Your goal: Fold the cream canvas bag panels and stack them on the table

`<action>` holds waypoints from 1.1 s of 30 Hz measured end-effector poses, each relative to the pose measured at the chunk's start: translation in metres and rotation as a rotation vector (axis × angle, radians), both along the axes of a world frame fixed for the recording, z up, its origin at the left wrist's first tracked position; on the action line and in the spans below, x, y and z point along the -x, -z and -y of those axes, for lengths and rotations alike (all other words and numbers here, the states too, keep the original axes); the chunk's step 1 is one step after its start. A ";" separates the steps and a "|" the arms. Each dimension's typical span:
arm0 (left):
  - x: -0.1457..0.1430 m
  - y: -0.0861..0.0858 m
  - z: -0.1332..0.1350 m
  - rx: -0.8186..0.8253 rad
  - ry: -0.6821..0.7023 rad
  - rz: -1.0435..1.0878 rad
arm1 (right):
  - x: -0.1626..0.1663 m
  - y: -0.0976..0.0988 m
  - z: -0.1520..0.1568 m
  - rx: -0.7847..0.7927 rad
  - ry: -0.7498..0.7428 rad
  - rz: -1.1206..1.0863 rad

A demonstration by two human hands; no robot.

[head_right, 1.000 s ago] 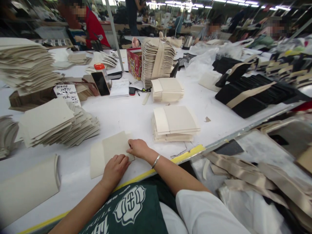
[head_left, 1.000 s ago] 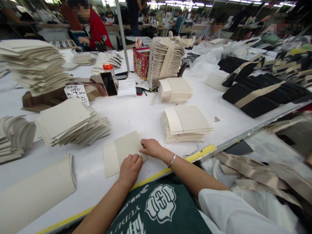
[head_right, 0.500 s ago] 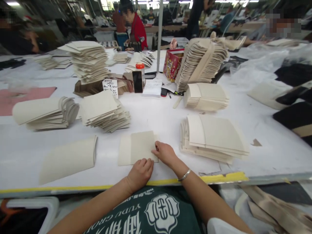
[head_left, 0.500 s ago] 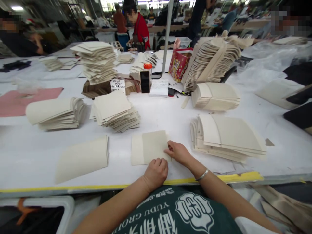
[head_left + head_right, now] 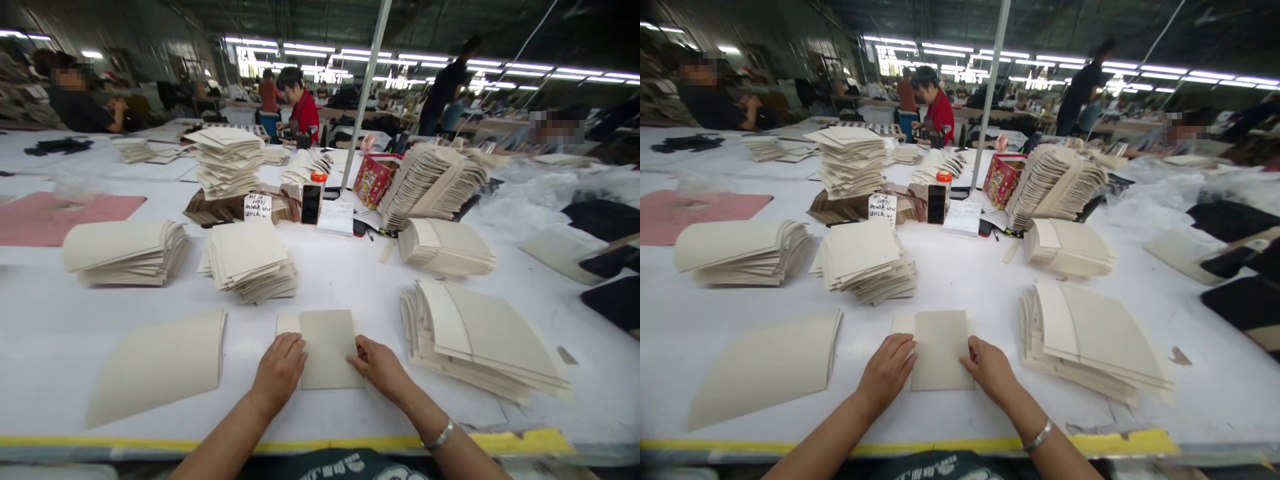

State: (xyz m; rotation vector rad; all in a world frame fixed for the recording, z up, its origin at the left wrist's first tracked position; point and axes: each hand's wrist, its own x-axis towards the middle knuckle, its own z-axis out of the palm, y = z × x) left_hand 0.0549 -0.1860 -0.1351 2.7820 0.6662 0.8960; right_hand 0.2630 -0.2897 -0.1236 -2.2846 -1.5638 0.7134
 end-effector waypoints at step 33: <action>-0.012 0.017 -0.032 -0.037 -0.018 -0.296 | -0.007 0.006 -0.017 0.312 -0.011 -0.119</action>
